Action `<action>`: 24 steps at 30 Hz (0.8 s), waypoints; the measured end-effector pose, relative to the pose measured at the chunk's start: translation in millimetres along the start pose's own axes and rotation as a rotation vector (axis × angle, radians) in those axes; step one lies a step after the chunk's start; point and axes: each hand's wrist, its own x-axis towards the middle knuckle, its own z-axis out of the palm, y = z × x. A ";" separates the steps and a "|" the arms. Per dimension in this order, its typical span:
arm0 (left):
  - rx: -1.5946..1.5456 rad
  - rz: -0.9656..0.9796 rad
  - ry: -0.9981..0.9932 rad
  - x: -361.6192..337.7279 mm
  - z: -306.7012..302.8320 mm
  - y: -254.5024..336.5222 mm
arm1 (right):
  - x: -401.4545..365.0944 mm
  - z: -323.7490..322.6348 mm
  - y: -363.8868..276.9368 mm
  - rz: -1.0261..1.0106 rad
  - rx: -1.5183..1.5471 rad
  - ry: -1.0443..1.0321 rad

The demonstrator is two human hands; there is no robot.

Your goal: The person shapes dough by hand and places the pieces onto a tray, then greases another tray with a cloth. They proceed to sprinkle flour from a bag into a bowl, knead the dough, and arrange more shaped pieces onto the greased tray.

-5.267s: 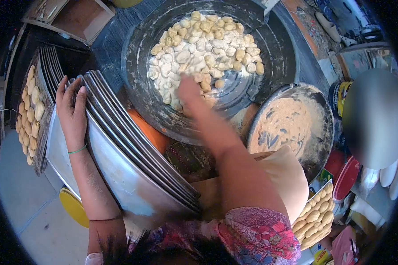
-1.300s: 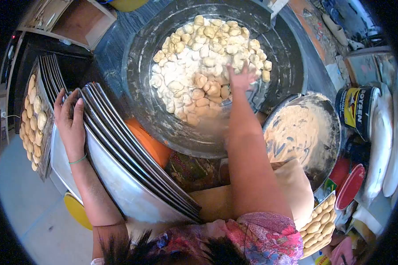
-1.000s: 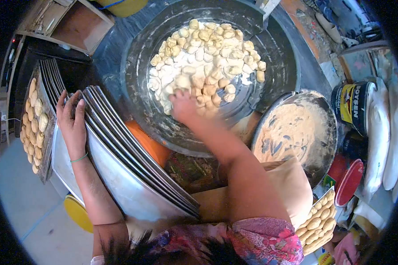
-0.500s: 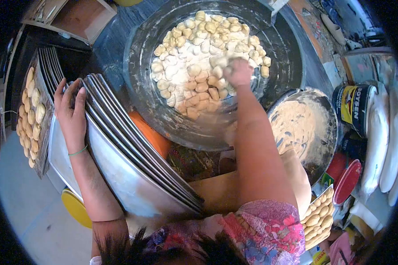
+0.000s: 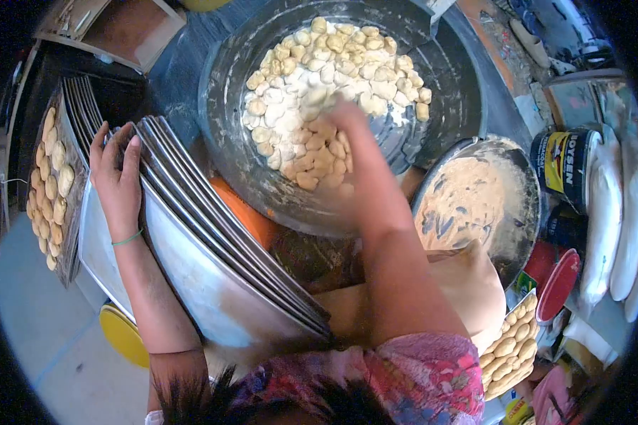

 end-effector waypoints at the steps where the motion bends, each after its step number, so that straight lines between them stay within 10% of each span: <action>1: 0.004 0.005 -0.002 -0.3 0.1 0.1 | 28.0 -3.2 15.6 -0.081 0.028 0.274; 2: 0.017 0.007 -0.013 -2.2 0.4 -0.7 | 13.4 -7.9 6.2 -0.047 -0.110 0.495; 10: 0.021 0.005 0.009 0.1 0.4 2.6 | -6.9 121.7 51.7 -0.168 -0.264 0.357; 13: 0.010 0.016 0.021 0.6 -0.6 2.2 | -85.7 93.7 37.5 -0.058 -0.516 0.011; 15: 0.021 0.032 0.047 -0.9 1.1 -0.2 | -115.3 74.0 31.0 -0.013 -0.574 0.133; 24: 0.013 0.051 0.089 -2.1 3.8 -2.9 | -60.3 135.1 52.5 -0.078 -0.173 0.199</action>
